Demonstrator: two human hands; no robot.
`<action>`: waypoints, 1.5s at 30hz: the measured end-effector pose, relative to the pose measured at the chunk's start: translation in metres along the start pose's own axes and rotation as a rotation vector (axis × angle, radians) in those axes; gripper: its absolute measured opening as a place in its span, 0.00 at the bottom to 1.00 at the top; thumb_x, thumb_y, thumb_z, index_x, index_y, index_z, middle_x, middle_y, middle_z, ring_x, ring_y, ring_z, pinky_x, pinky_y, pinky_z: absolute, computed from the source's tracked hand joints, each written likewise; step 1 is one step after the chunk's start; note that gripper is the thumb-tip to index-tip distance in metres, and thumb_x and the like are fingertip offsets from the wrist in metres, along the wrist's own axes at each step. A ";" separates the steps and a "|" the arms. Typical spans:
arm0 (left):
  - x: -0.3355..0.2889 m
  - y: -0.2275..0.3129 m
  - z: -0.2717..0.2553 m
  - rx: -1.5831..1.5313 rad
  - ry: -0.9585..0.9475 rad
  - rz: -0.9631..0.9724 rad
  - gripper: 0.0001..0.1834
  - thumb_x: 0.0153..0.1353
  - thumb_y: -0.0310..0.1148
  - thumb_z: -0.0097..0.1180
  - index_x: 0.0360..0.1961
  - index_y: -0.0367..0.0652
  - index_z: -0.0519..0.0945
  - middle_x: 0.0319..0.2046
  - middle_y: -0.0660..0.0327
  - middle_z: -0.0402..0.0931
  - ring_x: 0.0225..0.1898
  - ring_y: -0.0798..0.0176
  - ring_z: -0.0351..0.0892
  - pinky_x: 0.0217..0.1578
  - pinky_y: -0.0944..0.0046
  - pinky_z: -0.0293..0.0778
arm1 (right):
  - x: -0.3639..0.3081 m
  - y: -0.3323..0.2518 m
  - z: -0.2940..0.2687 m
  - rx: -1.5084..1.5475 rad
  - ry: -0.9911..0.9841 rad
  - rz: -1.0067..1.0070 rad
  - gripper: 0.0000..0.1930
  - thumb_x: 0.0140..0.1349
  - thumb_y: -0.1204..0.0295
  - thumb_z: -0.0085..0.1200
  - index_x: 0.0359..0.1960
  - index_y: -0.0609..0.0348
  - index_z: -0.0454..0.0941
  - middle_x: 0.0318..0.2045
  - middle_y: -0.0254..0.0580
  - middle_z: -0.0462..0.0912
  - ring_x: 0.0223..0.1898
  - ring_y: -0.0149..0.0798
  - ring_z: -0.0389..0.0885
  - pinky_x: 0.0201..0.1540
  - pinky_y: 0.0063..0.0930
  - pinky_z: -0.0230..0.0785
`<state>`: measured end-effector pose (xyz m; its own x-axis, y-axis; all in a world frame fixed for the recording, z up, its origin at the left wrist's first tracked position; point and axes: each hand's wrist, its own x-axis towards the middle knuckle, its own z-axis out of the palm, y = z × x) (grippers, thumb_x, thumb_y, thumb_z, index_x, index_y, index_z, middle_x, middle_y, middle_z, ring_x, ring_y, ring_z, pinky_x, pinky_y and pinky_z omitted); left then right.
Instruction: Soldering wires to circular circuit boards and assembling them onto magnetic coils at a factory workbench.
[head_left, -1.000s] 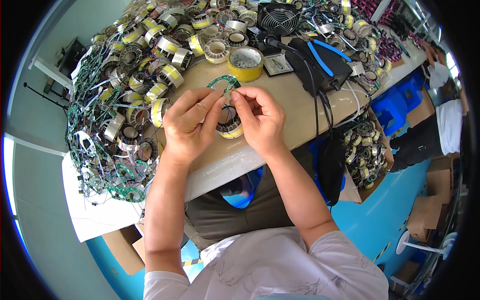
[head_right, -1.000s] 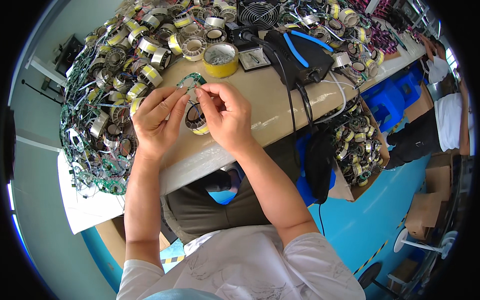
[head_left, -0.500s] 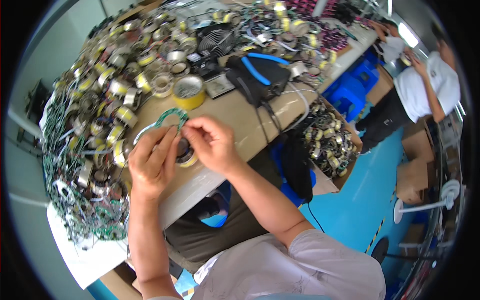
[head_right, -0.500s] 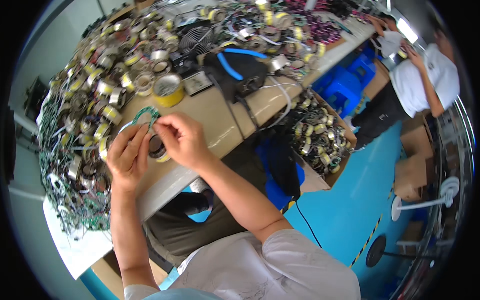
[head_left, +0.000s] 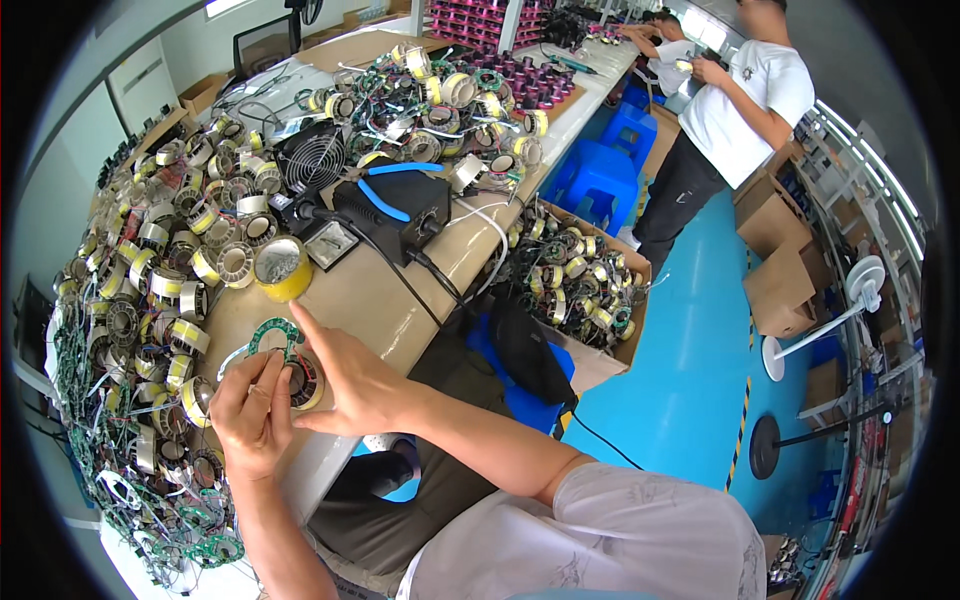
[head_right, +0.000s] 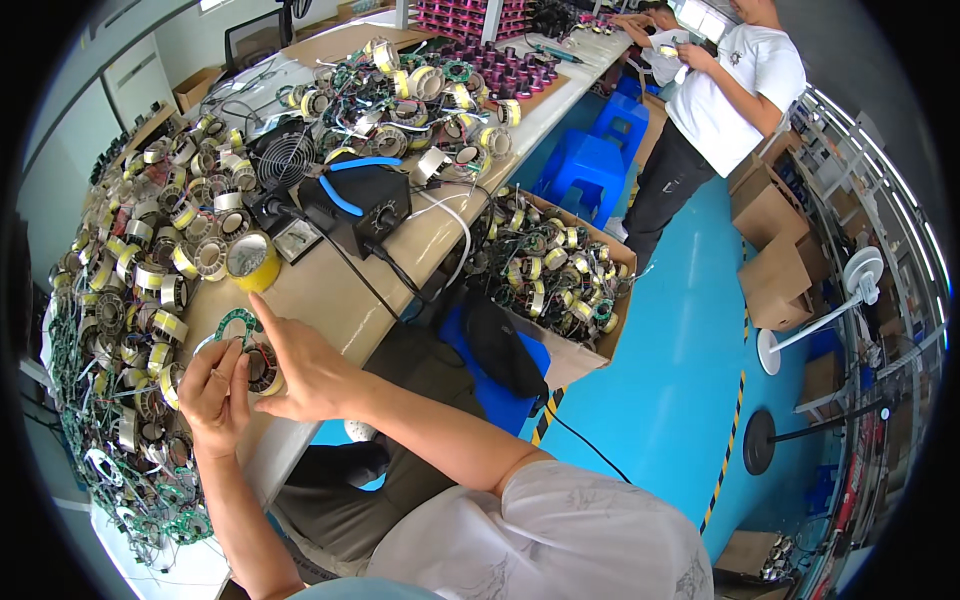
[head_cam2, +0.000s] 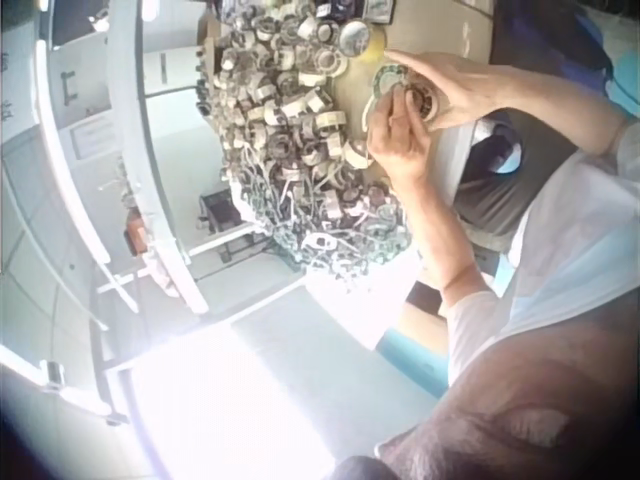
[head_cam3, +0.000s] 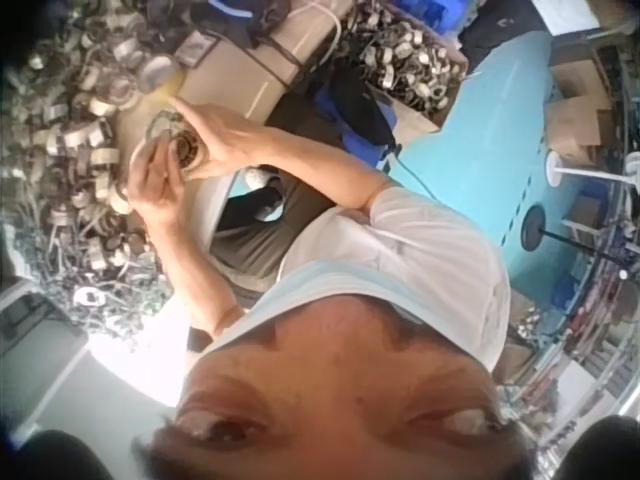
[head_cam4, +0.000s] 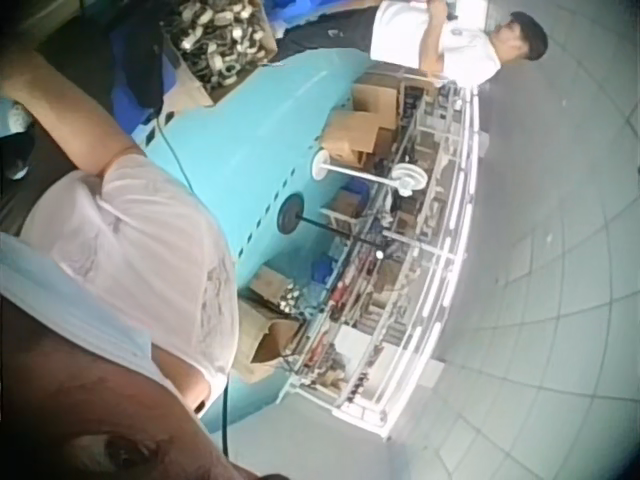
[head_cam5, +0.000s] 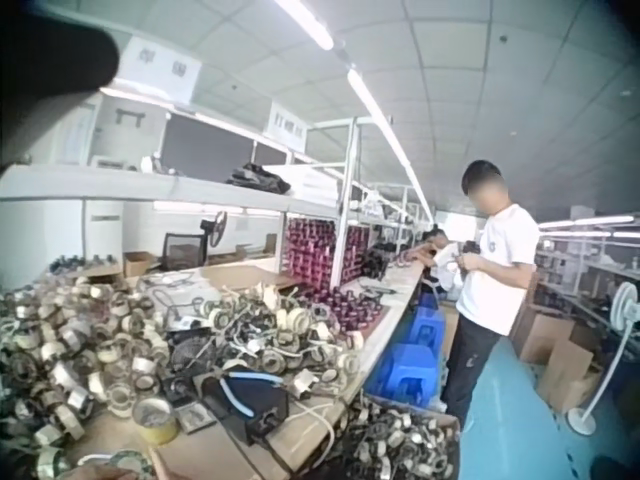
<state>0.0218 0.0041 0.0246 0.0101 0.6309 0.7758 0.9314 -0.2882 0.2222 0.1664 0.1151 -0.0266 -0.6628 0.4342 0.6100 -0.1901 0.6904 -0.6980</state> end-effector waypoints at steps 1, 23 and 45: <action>0.000 0.000 0.000 0.002 0.002 0.002 0.12 0.57 0.16 0.64 0.43 0.33 0.86 0.39 0.50 0.82 0.36 0.52 0.84 0.38 0.59 0.80 | 0.002 0.000 0.003 -0.048 -0.024 0.006 0.65 0.47 0.65 0.76 0.78 0.65 0.35 0.50 0.60 0.78 0.50 0.58 0.79 0.58 0.48 0.70; 0.000 -0.013 -0.001 0.011 0.074 -0.062 0.11 0.54 0.17 0.67 0.40 0.33 0.87 0.36 0.52 0.84 0.32 0.53 0.84 0.33 0.61 0.79 | 0.042 0.037 0.013 0.658 0.077 0.207 0.32 0.74 0.65 0.55 0.75 0.58 0.56 0.56 0.50 0.79 0.57 0.40 0.78 0.59 0.36 0.73; -0.005 -0.016 -0.002 0.067 0.176 -0.214 0.31 0.56 0.25 0.71 0.61 0.31 0.77 0.44 0.50 0.82 0.26 0.63 0.78 0.30 0.64 0.77 | 0.037 0.026 0.028 0.805 0.155 0.355 0.17 0.71 0.72 0.60 0.59 0.62 0.79 0.42 0.33 0.85 0.39 0.21 0.79 0.40 0.16 0.73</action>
<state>0.0061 0.0044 0.0180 -0.2474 0.5361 0.8070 0.9274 -0.1100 0.3574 0.1164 0.1326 -0.0326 -0.6855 0.6582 0.3113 -0.4822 -0.0900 -0.8714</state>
